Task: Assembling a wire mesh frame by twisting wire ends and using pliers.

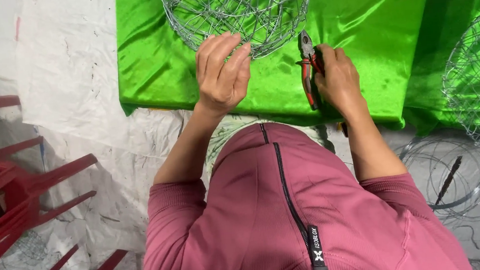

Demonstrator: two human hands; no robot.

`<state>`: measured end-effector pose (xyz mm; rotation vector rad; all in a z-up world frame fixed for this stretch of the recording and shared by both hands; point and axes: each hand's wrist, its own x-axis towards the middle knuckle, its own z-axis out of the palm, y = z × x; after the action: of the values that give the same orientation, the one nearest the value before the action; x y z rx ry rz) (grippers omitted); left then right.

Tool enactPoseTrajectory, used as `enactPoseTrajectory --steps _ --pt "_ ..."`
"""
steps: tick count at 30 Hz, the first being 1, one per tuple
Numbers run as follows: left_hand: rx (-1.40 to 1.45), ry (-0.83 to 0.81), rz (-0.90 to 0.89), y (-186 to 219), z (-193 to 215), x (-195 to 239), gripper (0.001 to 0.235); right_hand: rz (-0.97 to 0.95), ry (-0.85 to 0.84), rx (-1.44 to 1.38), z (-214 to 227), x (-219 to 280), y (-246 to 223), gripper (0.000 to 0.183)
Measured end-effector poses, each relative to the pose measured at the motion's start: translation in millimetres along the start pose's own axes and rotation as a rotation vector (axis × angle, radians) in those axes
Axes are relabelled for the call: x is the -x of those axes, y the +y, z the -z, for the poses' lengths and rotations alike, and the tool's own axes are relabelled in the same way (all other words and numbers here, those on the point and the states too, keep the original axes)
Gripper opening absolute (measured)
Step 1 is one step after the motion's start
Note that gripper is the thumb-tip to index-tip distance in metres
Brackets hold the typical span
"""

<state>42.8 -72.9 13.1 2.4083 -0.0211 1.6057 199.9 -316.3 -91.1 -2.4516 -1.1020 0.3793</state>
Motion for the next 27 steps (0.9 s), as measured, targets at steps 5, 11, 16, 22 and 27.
enactPoseTrajectory --steps 5,11,16,22,27 --pt "-0.010 0.010 -0.003 3 -1 4 0.021 0.046 0.060 0.097 -1 2 -5 0.062" --pt "0.012 0.028 -0.019 2 -12 14 0.020 0.087 0.147 -0.299 19 9 -8 0.060" --pt "0.482 -0.295 0.417 69 -8 -3 0.031 0.160 0.172 -0.718 35 20 9 0.053" --pt "0.908 -0.529 0.921 94 -42 12 0.052 0.035 -0.028 -1.216 24 41 -9 0.047" --pt "0.911 -0.476 0.968 95 -48 27 0.054 0.010 -0.041 -1.386 4 49 -1 0.047"
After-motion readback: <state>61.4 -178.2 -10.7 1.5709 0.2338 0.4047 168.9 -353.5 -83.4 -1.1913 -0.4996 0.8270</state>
